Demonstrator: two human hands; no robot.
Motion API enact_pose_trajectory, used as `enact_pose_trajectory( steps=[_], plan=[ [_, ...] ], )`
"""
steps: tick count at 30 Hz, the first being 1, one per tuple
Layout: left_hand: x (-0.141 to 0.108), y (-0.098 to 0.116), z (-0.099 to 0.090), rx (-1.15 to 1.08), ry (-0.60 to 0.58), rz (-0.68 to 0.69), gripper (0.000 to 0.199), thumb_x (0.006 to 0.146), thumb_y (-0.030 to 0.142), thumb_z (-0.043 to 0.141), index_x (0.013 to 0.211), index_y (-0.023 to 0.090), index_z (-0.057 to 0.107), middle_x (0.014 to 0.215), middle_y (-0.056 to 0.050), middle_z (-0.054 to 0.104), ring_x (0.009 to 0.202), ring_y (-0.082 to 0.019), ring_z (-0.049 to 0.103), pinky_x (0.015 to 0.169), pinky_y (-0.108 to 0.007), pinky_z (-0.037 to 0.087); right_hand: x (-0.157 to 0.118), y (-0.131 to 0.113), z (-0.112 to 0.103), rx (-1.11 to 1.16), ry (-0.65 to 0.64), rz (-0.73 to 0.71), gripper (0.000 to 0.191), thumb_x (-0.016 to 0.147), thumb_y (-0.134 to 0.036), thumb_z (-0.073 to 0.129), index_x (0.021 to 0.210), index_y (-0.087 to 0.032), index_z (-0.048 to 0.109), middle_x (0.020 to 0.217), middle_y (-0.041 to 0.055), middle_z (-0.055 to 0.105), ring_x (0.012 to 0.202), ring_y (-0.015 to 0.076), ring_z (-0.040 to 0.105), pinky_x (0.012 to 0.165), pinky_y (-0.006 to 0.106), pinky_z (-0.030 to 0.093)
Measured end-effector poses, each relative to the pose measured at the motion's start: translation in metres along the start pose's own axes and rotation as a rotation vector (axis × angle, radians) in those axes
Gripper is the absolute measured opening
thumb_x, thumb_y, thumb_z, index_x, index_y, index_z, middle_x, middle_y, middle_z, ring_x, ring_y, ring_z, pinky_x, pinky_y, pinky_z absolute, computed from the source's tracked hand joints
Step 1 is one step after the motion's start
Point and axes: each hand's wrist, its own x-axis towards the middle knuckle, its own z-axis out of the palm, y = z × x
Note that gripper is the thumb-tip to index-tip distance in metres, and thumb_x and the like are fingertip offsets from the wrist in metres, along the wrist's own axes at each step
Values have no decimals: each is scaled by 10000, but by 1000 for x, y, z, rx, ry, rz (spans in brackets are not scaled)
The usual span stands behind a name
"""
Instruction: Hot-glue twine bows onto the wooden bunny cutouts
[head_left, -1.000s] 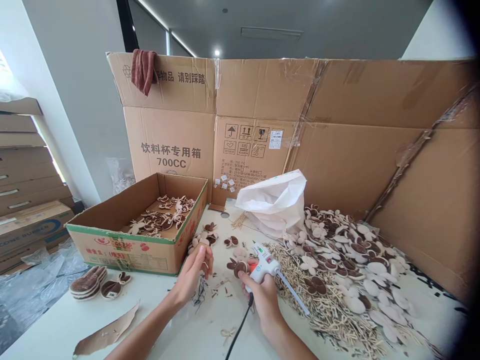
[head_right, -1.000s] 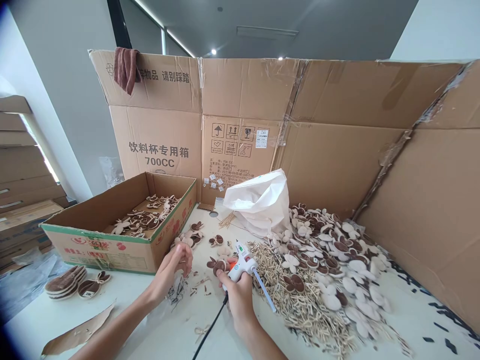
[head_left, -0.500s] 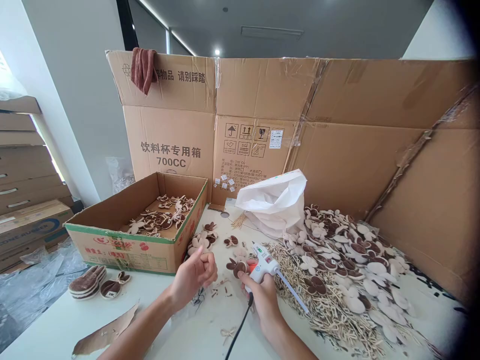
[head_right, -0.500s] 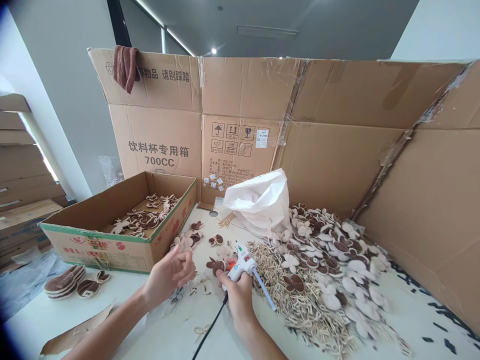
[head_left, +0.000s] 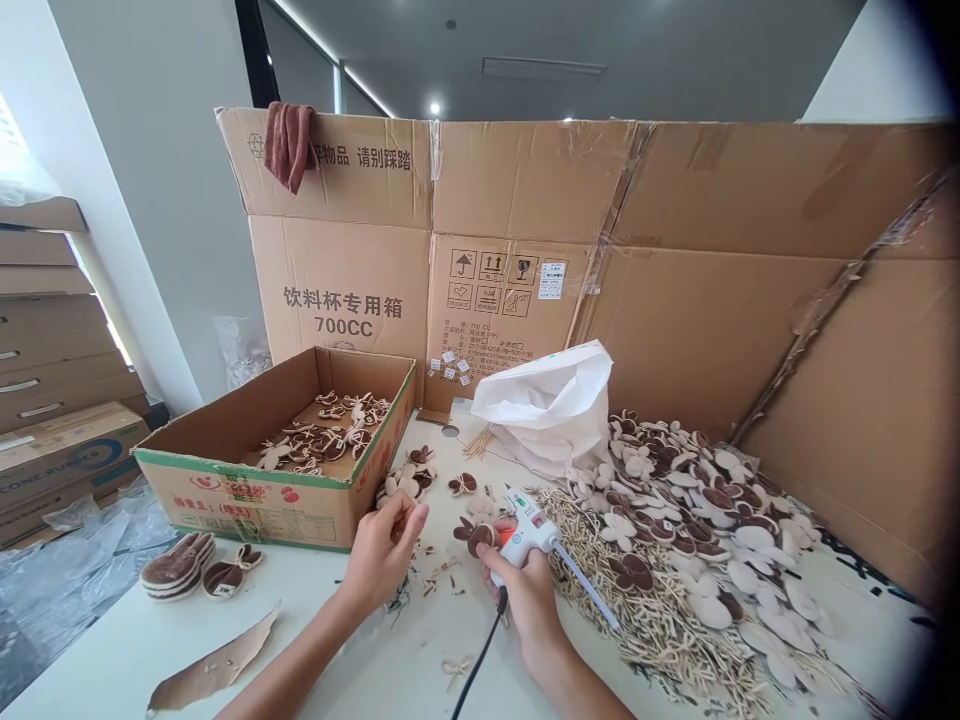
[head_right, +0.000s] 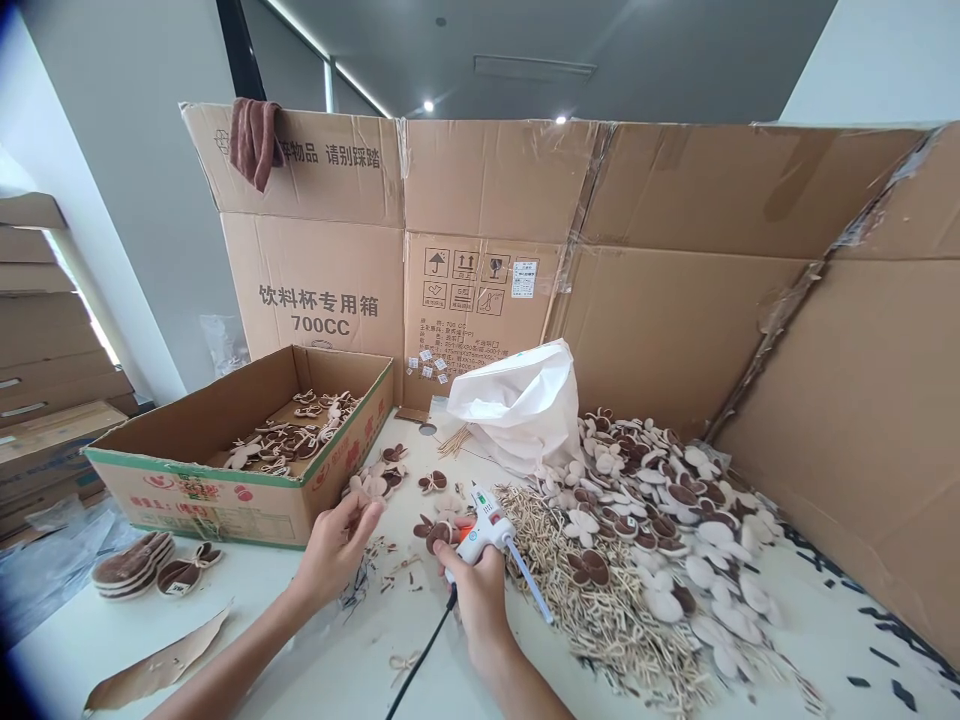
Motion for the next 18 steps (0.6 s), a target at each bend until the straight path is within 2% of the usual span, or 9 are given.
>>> enact_pose_trajectory(
  steps=[3,5,8,10,12,14,16,18],
  plan=[
    [1,9,-1,-358,-116,-104,425,1034,556,365,812,213,481,766,-30,615,696,-183,554,644,-286,409,0,0,-1,2,-36,63,420,665,-322,864,1026,-201,684,817,32,736,671,227,640,572,325,473],
    [2,12,-2,-594,-200,-181,446,1024,607,336,886,214,496,958,-94,704,872,-249,641,738,-347,478,1,1,-2,-3,-14,75,433,658,-329,873,1026,-199,686,802,32,732,677,233,638,575,330,472],
    [6,13,-4,-878,-290,-281,474,1023,638,284,910,226,491,1079,-113,722,1094,-299,639,940,-449,463,1,1,-2,0,-24,77,441,656,-330,874,1034,-201,686,801,29,731,686,231,637,577,327,469],
    [8,12,-7,-1008,-336,-327,496,1033,630,247,894,228,502,1013,-94,725,1138,-286,626,1034,-462,405,1,0,-2,1,-31,75,435,661,-334,872,1031,-202,686,822,29,734,693,224,637,582,320,467],
    [9,12,-9,-1087,-380,-363,550,1019,667,222,879,225,517,800,-65,688,984,-265,655,989,-436,421,0,-1,-2,-3,-32,80,429,662,-339,871,1024,-202,684,836,28,734,691,217,636,577,313,462],
    [8,13,-10,-1114,-413,-397,616,989,726,210,850,214,524,575,5,520,664,-202,581,812,-375,453,0,-1,-1,2,-23,86,450,645,-345,879,1022,-201,680,831,25,729,674,213,633,561,309,457],
    [7,12,-9,-1086,-409,-415,608,987,724,253,809,203,511,525,69,323,492,-126,371,658,-306,394,1,0,-2,18,-16,82,495,612,-359,892,1026,-198,674,814,21,721,650,211,628,545,309,455],
    [5,10,-7,-1008,-375,-401,526,1009,645,363,756,197,476,572,82,236,490,-99,261,605,-273,328,2,1,-2,34,-15,70,536,578,-373,903,1026,-196,670,800,18,714,626,209,622,534,313,456]
  ],
)
